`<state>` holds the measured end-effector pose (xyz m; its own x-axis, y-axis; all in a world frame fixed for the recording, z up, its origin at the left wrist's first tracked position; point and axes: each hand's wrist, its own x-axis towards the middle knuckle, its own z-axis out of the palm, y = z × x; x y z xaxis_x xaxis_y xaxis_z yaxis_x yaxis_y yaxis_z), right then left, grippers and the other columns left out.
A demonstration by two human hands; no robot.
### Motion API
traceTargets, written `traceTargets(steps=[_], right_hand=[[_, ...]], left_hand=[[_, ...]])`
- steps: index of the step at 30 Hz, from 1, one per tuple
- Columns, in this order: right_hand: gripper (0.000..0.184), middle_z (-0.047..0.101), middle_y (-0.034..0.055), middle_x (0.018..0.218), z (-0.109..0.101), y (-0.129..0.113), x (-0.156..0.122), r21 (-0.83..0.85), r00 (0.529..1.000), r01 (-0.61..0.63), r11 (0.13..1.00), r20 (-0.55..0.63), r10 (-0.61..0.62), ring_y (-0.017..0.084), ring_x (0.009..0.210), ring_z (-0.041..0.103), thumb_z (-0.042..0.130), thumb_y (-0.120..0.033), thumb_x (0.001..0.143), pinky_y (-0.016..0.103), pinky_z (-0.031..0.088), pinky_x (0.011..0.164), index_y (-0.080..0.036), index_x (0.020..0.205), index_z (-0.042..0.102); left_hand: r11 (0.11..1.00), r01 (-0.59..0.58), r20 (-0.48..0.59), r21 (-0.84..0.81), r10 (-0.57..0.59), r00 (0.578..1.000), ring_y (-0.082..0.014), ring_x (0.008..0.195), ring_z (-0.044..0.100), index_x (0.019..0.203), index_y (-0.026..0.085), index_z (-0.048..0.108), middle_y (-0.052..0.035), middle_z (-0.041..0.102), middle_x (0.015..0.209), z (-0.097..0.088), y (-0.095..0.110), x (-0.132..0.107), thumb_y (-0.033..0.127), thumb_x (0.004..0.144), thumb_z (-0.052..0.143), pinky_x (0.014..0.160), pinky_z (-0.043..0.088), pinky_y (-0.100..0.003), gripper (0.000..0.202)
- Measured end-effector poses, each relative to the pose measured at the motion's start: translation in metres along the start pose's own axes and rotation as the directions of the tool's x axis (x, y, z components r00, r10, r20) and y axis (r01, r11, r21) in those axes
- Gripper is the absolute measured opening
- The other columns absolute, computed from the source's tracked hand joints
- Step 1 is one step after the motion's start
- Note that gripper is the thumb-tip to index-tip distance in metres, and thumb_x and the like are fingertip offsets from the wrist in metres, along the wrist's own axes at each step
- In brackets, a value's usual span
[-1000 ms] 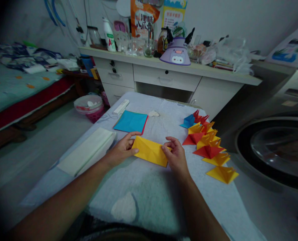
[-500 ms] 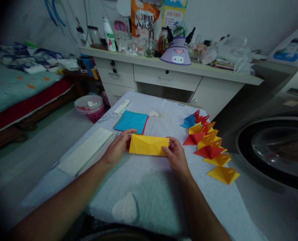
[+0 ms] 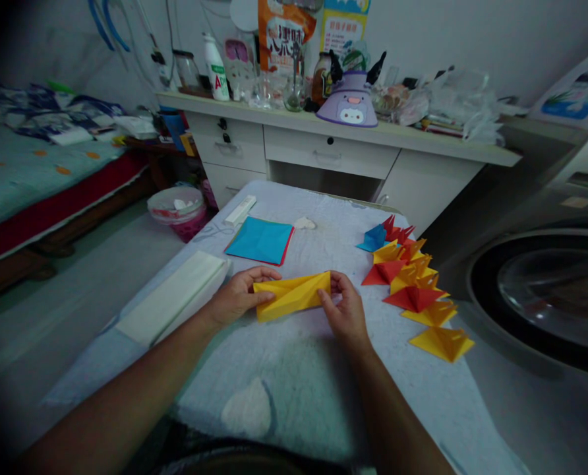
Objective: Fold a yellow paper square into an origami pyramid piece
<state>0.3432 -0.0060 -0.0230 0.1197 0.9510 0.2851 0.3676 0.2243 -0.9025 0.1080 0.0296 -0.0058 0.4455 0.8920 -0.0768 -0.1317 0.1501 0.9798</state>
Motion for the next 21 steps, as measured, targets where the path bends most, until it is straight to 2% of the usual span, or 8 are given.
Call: traceTargets(steps=[4, 8, 15, 21], right_hand=[[0.047, 0.058, 0.0096, 0.115, 0.001, 0.002, -0.002, -0.232, 0.984, 0.146, 0.962, -0.068, -0.165, 0.024, 0.099, 0.056, 0.064, -0.029, 0.080, 0.045, 0.048, 0.090, -0.021, 0.124, 0.050], [0.055, 0.051, 0.0118, 0.122, 0.003, -0.004, -0.004, -0.354, 0.961, 0.247, 0.902, -0.028, -0.274, 0.027, 0.107, 0.051, 0.065, -0.028, 0.080, 0.048, 0.047, 0.090, -0.023, 0.131, 0.045], [0.044, 0.049, 0.0082, 0.108, 0.011, -0.015, -0.009, -0.416, 0.906, 0.383, 0.825, -0.006, -0.423, 0.026, 0.103, 0.051, 0.059, -0.014, 0.081, 0.049, 0.046, 0.090, -0.027, 0.123, 0.056], [0.037, 0.054, 0.0075, 0.114, 0.015, -0.026, -0.015, -0.410, 0.847, 0.507, 0.758, 0.074, -0.526, 0.019, 0.088, 0.058, 0.051, -0.004, 0.081, 0.038, 0.052, 0.075, -0.028, 0.107, 0.061]], left_hand=[[0.999, -0.016, -0.015, 0.037, 0.017, 1.000, -0.0143, 0.075, 0.062, 0.103, 0.016, 0.063, -0.0031, 0.066, 0.090, 0.000, -0.003, 0.002, 0.028, 0.068, 0.078, 0.064, 0.044, -0.022, 0.041], [0.997, -0.067, -0.039, 0.038, 0.069, 0.997, -0.0158, 0.079, 0.063, 0.106, 0.015, 0.062, -0.0049, 0.067, 0.096, 0.000, -0.004, 0.003, 0.028, 0.069, 0.077, 0.068, 0.046, -0.024, 0.042], [0.988, -0.128, -0.071, 0.088, 0.134, 0.988, -0.0163, 0.082, 0.062, 0.110, 0.016, 0.060, -0.0044, 0.065, 0.094, 0.003, -0.004, 0.002, 0.025, 0.072, 0.072, 0.070, 0.047, -0.024, 0.041], [0.977, -0.164, -0.107, 0.139, 0.179, 0.978, -0.0132, 0.071, 0.058, 0.119, 0.019, 0.055, -0.0002, 0.060, 0.083, 0.006, 0.000, -0.001, 0.024, 0.074, 0.069, 0.062, 0.042, -0.021, 0.047]])
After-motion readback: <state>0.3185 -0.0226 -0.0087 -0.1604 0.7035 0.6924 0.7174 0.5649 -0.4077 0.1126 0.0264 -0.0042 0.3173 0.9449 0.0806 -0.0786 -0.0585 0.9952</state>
